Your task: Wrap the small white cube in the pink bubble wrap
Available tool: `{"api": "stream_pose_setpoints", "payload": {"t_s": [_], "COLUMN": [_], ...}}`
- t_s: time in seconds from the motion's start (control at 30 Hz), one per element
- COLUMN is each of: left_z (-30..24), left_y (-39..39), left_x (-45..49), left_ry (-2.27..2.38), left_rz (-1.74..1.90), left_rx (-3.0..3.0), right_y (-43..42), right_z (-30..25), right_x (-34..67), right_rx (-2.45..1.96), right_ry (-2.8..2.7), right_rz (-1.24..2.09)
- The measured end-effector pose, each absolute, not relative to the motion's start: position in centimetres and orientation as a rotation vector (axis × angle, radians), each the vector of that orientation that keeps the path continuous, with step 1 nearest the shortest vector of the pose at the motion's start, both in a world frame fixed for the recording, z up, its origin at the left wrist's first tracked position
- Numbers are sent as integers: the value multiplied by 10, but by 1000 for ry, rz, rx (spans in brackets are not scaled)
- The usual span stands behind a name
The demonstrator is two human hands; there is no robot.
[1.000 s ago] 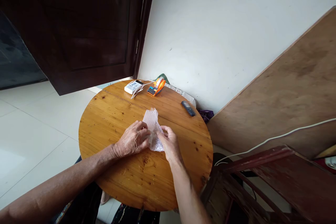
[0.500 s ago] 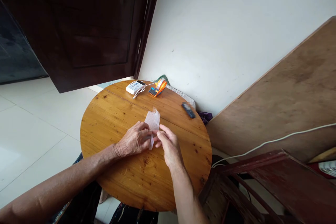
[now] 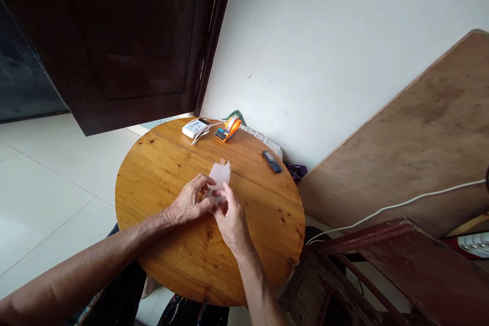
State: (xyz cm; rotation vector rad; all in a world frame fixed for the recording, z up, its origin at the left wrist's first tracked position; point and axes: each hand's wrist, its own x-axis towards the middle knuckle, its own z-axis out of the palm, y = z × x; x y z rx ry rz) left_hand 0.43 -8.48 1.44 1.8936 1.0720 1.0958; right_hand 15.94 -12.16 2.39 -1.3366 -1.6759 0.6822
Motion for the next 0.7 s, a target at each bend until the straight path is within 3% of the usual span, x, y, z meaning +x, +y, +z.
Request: {"api": "stream_pose_setpoints", "payload": {"t_s": [0.13,0.37,0.7], "left_z": [18,7,5], "left_y": [-86,-80,-82], "left_x": [9,12,14], "left_ry": [1176,1178,1163], "left_rz": [1084,1021,1016], "left_rx": [1885,1889,1962], "right_y": [-124,-120,-88], "right_z": [30,41,26], "right_x": [157,181,191], "right_rx": [-1361,-1338,-1393], "right_ry": [-1730,-1576,-1554], "right_rz": [595,896,701]}}
